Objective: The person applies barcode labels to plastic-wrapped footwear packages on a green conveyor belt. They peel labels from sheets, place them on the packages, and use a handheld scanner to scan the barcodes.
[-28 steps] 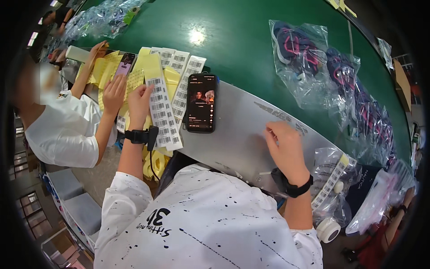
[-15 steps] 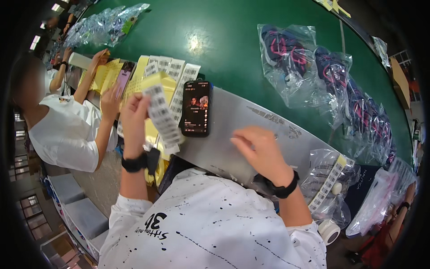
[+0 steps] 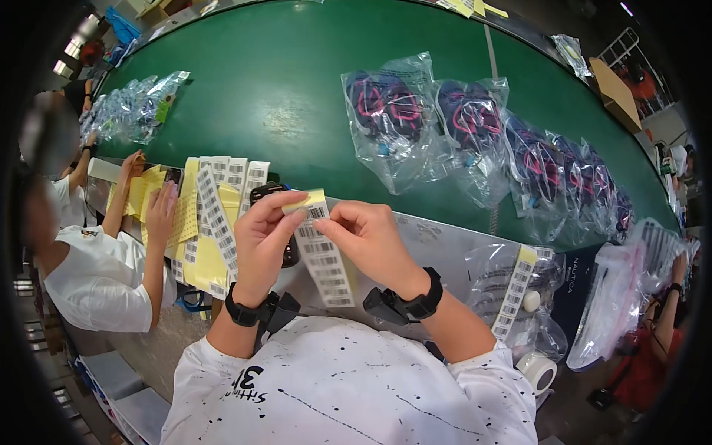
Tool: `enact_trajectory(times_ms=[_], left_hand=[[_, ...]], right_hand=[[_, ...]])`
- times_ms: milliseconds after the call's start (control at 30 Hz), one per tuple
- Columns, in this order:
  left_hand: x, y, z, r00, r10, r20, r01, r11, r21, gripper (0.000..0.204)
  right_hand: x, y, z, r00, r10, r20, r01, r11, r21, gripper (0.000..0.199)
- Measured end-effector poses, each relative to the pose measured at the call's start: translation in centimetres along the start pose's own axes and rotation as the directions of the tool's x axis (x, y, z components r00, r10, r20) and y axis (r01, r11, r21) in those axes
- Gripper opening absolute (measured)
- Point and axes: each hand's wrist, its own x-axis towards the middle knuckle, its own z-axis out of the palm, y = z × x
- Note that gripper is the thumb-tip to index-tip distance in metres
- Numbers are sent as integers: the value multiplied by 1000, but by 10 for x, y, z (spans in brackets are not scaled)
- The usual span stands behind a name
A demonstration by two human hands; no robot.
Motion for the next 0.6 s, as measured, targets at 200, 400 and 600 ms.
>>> enact_trajectory(times_ms=[200, 400, 600], left_hand=[[-11, -12, 20, 995, -95, -4, 95, 993, 70, 19], [-7, -17, 27, 989, -146, 21, 146, 989, 14, 18], [0, -26, 23, 960, -244, 138, 250, 968, -27, 28]], right_hand=[[-8, -11, -22, 912, -409, -33, 345, 808, -477, 12], [-11, 5, -26, 805, -593, -14, 486, 673, -557, 13], [-5, 19, -28, 765, -644, 20, 518, 597, -613, 16]])
